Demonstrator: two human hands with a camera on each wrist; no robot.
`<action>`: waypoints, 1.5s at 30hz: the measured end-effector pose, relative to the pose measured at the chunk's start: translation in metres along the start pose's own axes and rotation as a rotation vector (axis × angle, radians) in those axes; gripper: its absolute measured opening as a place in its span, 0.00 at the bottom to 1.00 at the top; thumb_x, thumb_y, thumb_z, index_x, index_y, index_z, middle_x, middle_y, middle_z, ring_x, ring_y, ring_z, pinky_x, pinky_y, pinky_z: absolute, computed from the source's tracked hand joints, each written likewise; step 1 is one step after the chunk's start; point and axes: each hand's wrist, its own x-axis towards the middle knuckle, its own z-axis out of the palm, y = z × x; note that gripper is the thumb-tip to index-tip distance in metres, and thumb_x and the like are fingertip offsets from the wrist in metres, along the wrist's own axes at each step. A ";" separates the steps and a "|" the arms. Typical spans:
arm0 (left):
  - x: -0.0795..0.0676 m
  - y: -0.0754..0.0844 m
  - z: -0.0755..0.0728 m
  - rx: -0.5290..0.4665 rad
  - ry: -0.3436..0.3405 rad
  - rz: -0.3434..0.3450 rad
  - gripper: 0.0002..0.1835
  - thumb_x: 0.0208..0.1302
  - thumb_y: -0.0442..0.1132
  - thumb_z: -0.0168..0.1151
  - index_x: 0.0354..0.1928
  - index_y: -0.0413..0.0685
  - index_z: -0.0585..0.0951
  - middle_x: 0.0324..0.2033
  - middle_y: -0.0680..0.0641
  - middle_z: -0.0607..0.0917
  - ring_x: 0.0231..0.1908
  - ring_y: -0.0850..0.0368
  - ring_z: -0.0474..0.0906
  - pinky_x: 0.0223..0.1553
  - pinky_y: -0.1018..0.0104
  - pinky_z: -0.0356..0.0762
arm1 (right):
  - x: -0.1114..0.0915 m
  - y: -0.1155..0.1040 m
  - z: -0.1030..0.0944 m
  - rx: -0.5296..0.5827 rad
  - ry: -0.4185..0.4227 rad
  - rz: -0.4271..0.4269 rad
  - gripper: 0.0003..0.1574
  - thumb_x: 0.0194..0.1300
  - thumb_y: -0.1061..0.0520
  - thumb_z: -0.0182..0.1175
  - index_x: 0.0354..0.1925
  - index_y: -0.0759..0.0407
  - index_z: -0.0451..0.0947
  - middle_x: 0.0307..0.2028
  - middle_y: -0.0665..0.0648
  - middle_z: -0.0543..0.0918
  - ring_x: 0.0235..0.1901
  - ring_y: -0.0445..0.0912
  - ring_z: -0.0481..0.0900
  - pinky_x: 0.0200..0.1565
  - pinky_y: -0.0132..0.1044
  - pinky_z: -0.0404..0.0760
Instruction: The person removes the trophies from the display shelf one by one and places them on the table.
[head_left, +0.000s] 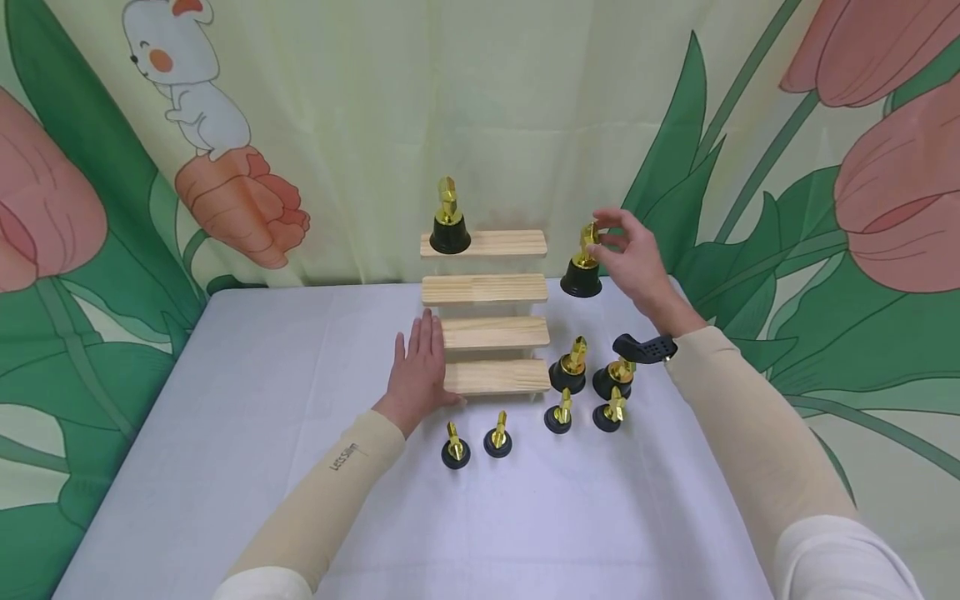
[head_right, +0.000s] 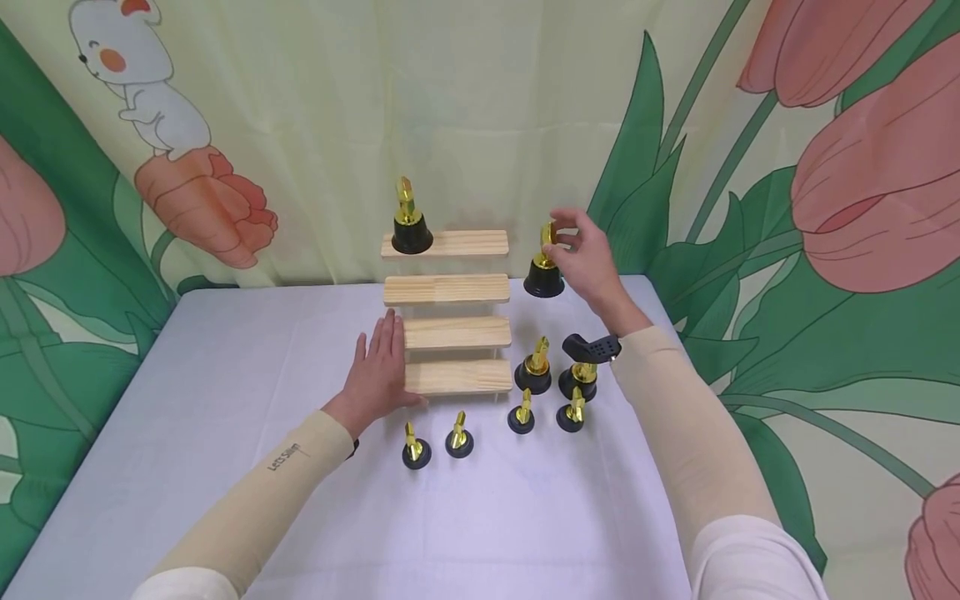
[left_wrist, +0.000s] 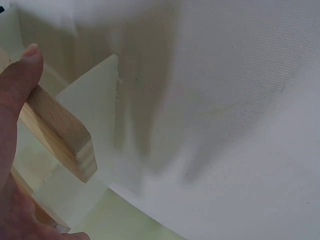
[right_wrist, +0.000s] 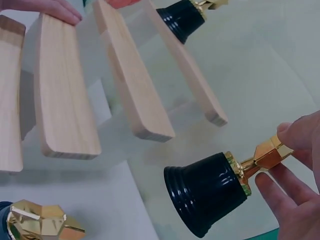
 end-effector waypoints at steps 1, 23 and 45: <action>0.000 0.000 0.000 -0.007 0.001 0.000 0.78 0.42 0.68 0.76 0.77 0.32 0.35 0.78 0.33 0.35 0.78 0.38 0.39 0.76 0.39 0.44 | 0.000 0.002 0.000 -0.002 0.000 0.006 0.30 0.69 0.63 0.58 0.68 0.57 0.65 0.63 0.60 0.71 0.64 0.54 0.74 0.63 0.51 0.76; 0.000 0.001 -0.002 0.012 -0.019 -0.013 0.77 0.43 0.68 0.75 0.77 0.33 0.35 0.78 0.34 0.35 0.78 0.39 0.38 0.76 0.40 0.44 | -0.010 0.026 0.010 0.055 -0.031 0.070 0.32 0.69 0.63 0.59 0.69 0.55 0.65 0.66 0.60 0.71 0.67 0.55 0.70 0.68 0.55 0.69; 0.000 0.000 0.000 0.002 -0.003 -0.006 0.77 0.42 0.67 0.76 0.77 0.33 0.36 0.78 0.34 0.35 0.78 0.39 0.40 0.76 0.39 0.45 | -0.011 0.031 0.010 0.150 -0.060 0.101 0.32 0.70 0.61 0.60 0.69 0.53 0.66 0.66 0.59 0.75 0.65 0.54 0.73 0.68 0.50 0.71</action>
